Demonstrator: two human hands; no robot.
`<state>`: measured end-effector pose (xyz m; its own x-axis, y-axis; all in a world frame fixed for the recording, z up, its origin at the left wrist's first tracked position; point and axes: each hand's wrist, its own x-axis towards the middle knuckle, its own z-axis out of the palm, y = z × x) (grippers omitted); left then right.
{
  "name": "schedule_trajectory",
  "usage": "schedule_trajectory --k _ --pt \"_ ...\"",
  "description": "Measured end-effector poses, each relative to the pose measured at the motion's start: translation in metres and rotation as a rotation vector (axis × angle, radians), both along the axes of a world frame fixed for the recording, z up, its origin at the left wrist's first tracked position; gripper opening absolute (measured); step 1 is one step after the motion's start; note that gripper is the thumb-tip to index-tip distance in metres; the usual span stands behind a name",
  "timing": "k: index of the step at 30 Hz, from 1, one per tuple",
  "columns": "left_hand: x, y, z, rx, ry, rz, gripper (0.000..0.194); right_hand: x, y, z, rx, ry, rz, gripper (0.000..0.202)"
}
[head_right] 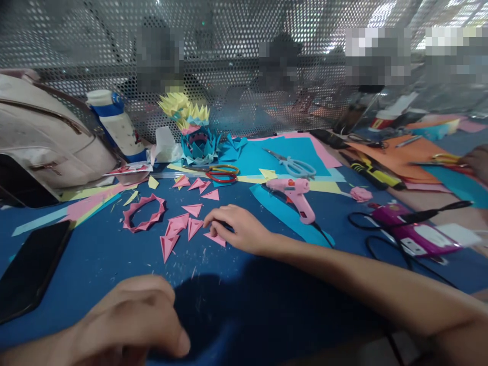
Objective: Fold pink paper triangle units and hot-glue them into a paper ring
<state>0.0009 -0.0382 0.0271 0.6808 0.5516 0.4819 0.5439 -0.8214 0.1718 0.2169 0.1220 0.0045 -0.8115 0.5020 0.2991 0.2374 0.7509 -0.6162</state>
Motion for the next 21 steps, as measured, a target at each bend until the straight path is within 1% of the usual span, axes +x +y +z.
schedule_trajectory --k 1,2,3,4,6,8,9,11,13,16,18,20,21 --pt "0.002 0.005 0.000 0.005 -0.068 -0.061 0.033 0.000 0.000 0.000 0.008 0.005 0.005 0.020" --pt "0.003 0.010 -0.001 0.000 -0.166 -0.153 0.034 0.000 0.000 0.001 0.018 0.008 0.011 0.021" --pt "0.003 0.014 -0.003 -0.004 -0.214 -0.205 0.033 0.000 0.001 0.001 0.026 0.010 0.019 0.022" --pt "0.003 0.017 -0.005 0.021 -0.217 -0.235 0.032 0.000 0.001 0.002 0.030 0.008 0.026 0.024" --pt "-0.002 0.019 -0.011 0.105 -0.087 -0.197 0.027 -0.001 0.001 0.003 0.023 -0.011 0.042 0.030" --pt "-0.011 0.018 -0.017 0.192 0.063 -0.151 0.027 -0.002 0.002 0.004 0.003 -0.046 0.050 0.034" --pt "-0.016 0.019 -0.019 0.220 0.101 -0.132 0.030 -0.003 0.002 0.004 -0.005 -0.062 0.056 0.036" --pt "-0.027 0.023 -0.023 0.237 0.112 -0.099 0.037 -0.004 0.003 0.004 -0.013 -0.076 0.082 0.038" --pt "-0.039 0.033 -0.026 0.239 0.063 -0.029 0.038 -0.005 0.004 0.003 -0.013 -0.064 0.115 0.038" --pt "-0.058 0.055 -0.027 0.253 0.075 0.130 0.028 -0.005 0.007 0.003 -0.005 -0.049 0.141 0.038" --pt "-0.074 0.070 -0.025 0.290 0.155 0.246 0.026 -0.005 0.008 0.003 0.003 -0.053 0.143 0.037" --pt "-0.089 0.082 -0.023 0.364 0.223 0.395 0.017 -0.005 0.009 0.003 0.006 -0.055 0.136 0.035" --pt "-0.095 0.086 -0.023 0.341 0.246 0.480 0.012 -0.005 0.009 0.003 0.005 -0.057 0.130 0.034"
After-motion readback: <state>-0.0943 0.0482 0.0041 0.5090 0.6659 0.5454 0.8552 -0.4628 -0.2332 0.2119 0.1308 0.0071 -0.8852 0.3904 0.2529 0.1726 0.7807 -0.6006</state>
